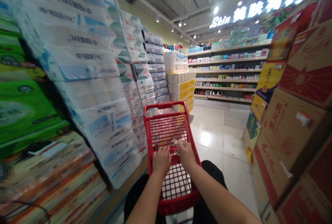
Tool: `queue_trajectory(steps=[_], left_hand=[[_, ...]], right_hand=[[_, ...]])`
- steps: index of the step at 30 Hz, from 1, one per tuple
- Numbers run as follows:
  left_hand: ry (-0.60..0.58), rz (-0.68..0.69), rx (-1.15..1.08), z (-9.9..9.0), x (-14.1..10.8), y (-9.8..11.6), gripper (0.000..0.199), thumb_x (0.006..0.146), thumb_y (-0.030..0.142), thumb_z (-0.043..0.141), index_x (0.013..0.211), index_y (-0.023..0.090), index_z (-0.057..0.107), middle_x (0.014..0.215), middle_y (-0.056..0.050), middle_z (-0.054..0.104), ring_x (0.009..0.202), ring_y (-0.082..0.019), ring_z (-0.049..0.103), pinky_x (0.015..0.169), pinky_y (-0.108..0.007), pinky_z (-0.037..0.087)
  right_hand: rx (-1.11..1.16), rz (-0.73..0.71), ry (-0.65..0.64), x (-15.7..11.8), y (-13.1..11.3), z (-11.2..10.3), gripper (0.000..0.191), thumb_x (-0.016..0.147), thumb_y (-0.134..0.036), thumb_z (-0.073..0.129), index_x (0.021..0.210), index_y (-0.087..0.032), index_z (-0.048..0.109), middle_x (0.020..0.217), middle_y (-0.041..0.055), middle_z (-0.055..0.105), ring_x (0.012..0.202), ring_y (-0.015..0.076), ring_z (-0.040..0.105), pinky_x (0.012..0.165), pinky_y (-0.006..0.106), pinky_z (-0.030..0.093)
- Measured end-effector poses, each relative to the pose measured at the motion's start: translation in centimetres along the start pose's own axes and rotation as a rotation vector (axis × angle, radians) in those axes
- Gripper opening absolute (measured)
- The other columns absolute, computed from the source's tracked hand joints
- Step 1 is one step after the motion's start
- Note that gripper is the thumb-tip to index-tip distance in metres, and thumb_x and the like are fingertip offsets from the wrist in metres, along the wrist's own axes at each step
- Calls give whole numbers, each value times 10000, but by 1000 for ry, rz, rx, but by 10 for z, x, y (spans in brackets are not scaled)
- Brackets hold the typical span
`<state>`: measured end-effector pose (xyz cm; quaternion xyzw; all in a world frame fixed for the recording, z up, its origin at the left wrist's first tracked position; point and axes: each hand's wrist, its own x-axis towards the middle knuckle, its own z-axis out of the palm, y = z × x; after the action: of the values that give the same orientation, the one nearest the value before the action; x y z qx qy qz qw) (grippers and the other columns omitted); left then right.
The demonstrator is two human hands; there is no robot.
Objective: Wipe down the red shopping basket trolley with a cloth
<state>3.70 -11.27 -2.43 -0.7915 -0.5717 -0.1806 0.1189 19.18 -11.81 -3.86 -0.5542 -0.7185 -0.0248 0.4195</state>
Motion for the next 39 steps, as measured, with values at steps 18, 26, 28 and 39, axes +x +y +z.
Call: queue_trajectory(steps=[18, 26, 28, 39], left_hand=[[-218, -28, -14, 1, -2, 3, 499, 903, 213, 374, 1391, 174, 471, 1415, -104, 500, 1303, -266, 416, 1013, -455, 401], [-184, -44, -12, 2, -1, 2, 455, 916, 229, 385, 1349, 197, 522, 1377, -99, 538, 1279, -263, 447, 999, -456, 410], [-166, -43, -14, 2, -2, 2, 456, 917, 230, 386, 1353, 201, 517, 1380, -89, 538, 1285, -260, 442, 1002, -448, 406], [-174, -32, -32, -6, -2, 2, 439, 916, 232, 394, 1332, 215, 531, 1366, -95, 539, 1280, -255, 436, 986, -429, 397]], right_hand=[[-55, 96, -190, -2, 6, -2, 411, 799, -99, 588, 1162, -277, 660, 1085, 75, 638, 998, 242, 527, 837, 321, 454], [7, -37, -199, 1, 5, -1, 406, 809, -87, 556, 1149, -285, 657, 1178, 34, 619, 1053, 222, 515, 899, 317, 454], [-60, 104, -114, 2, 3, -2, 460, 817, -94, 546, 1250, -238, 605, 1249, 91, 583, 1108, 254, 503, 937, 367, 447], [-21, -8, -174, -3, -6, 0, 534, 876, -187, 472, 1396, -307, 472, 1442, 33, 481, 1343, 238, 392, 1114, 487, 286]])
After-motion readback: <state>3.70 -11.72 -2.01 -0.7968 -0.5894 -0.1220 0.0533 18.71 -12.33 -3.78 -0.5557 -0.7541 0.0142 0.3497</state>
